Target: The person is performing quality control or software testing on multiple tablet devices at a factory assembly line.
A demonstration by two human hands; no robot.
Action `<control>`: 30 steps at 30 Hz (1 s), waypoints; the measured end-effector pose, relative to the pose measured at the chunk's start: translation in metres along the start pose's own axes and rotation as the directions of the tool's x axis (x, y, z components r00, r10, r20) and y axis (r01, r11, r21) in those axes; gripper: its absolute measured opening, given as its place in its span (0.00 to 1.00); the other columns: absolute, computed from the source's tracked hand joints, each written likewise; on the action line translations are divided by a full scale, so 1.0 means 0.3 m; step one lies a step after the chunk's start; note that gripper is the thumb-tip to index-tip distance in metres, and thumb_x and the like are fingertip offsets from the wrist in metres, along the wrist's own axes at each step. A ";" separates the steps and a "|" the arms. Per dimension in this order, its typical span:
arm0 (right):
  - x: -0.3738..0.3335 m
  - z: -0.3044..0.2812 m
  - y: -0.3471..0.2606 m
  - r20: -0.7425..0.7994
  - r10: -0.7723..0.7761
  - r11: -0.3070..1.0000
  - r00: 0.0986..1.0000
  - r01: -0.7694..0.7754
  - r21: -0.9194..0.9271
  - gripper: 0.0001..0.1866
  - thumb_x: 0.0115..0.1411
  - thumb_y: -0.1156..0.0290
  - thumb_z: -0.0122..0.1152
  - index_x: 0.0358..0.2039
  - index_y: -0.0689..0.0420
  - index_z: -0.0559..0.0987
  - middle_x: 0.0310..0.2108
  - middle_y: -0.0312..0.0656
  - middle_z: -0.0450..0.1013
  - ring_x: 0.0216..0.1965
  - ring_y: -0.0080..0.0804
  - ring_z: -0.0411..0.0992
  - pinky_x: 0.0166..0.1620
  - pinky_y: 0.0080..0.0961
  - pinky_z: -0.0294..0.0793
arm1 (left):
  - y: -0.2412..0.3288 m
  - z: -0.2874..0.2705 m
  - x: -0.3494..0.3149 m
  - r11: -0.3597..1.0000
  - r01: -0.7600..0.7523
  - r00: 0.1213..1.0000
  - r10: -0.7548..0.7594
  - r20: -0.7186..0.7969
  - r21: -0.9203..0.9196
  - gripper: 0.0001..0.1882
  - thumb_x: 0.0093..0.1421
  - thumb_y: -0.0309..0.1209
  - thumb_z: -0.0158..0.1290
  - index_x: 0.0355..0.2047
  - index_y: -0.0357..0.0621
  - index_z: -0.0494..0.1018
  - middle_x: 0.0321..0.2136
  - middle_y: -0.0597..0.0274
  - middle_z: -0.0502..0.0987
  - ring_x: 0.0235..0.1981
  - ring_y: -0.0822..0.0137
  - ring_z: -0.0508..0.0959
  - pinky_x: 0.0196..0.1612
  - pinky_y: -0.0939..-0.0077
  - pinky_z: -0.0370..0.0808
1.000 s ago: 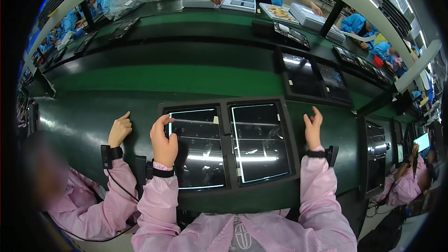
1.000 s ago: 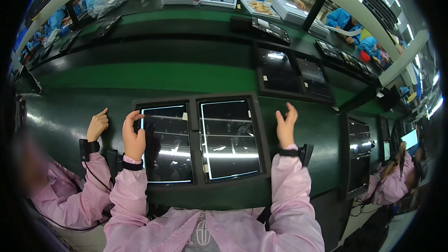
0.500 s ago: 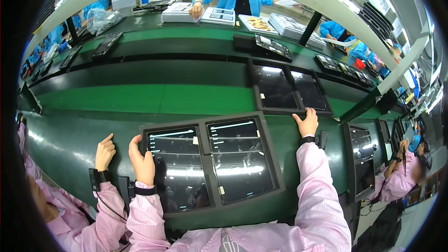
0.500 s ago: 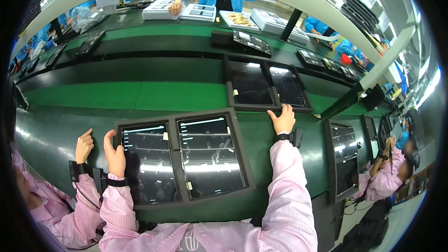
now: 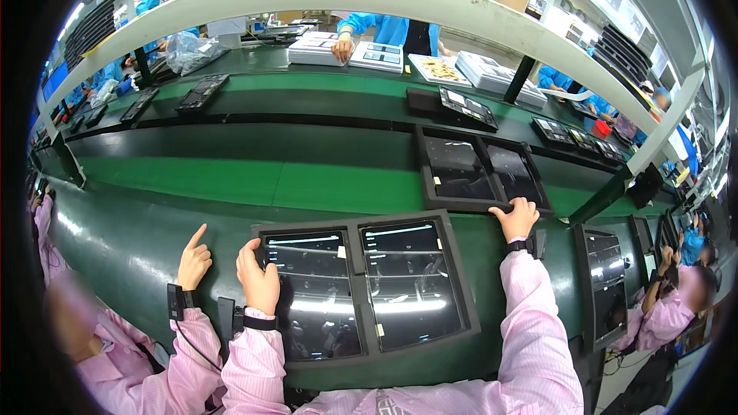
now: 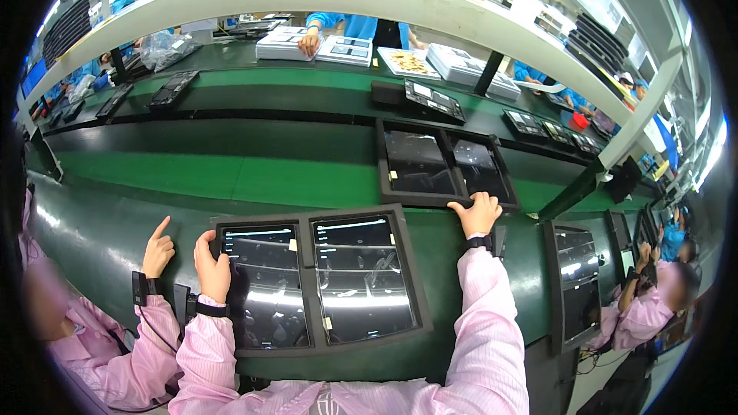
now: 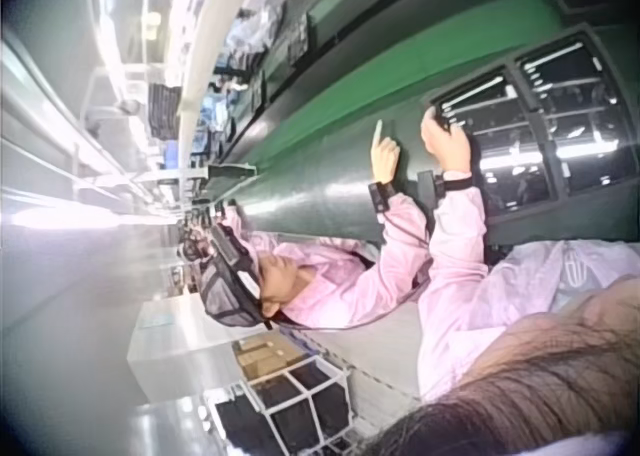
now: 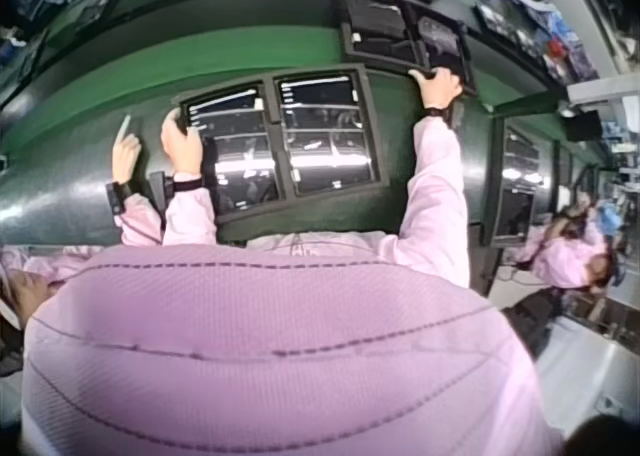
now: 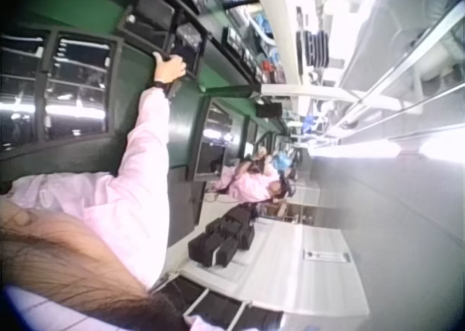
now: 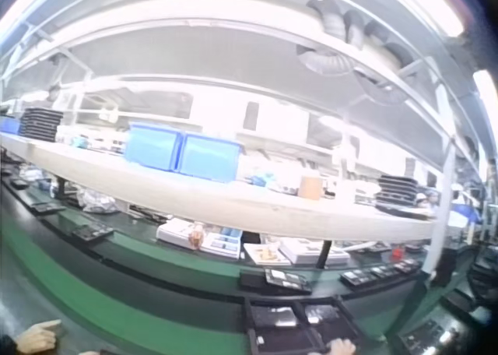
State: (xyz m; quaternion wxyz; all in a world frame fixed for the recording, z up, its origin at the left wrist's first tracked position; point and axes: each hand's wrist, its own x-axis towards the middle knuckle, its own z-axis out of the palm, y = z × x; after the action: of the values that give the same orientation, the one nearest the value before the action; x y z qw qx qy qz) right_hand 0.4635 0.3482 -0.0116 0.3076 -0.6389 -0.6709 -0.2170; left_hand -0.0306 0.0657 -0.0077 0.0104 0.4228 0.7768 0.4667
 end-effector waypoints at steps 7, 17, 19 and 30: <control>0.150 -0.138 -0.107 -0.027 -0.155 0.980 0.988 0.157 0.120 0.29 0.35 0.47 0.77 0.26 0.57 0.75 0.27 0.41 0.72 0.37 0.44 0.66 0.42 0.39 0.61 | -0.016 0.005 0.011 1.000 0.001 1.000 -0.001 -0.006 0.015 0.26 0.47 0.20 0.48 0.50 0.40 0.67 0.48 0.52 0.72 0.54 0.50 0.68 0.59 0.58 0.62; -0.079 -0.393 -0.099 0.188 -0.190 0.975 0.964 0.163 0.148 0.28 0.37 0.52 0.77 0.17 0.61 0.69 0.20 0.48 0.67 0.27 0.49 0.67 0.32 0.39 0.66 | -0.004 -0.049 0.014 0.991 -0.003 0.992 0.020 0.123 -0.137 0.32 0.47 0.18 0.46 0.56 0.39 0.62 0.49 0.51 0.73 0.56 0.50 0.65 0.61 0.61 0.60; -0.189 -0.461 -0.102 0.237 -0.143 0.988 0.961 0.127 0.084 0.30 0.36 0.51 0.78 0.14 0.61 0.68 0.19 0.48 0.67 0.24 0.49 0.68 0.29 0.40 0.66 | 0.001 -0.058 0.018 0.986 0.011 0.985 0.017 0.170 -0.164 0.33 0.46 0.17 0.45 0.57 0.40 0.62 0.48 0.52 0.74 0.55 0.50 0.65 0.61 0.61 0.59; -0.397 -0.672 -0.270 0.333 0.191 0.980 0.923 -0.158 -0.124 0.30 0.45 0.45 0.72 0.14 0.65 0.76 0.17 0.55 0.73 0.23 0.55 0.74 0.27 0.43 0.72 | 0.004 -0.057 0.019 0.992 0.000 0.973 0.028 0.229 -0.123 0.35 0.45 0.16 0.45 0.58 0.43 0.62 0.47 0.54 0.76 0.58 0.50 0.62 0.63 0.59 0.57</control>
State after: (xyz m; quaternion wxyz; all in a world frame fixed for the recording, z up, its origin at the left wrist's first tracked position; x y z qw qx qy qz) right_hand 0.4099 0.1168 0.0589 0.1736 -0.7380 -0.6435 -0.1055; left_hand -0.0404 0.0575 0.0049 0.1232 0.4782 0.7372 0.4613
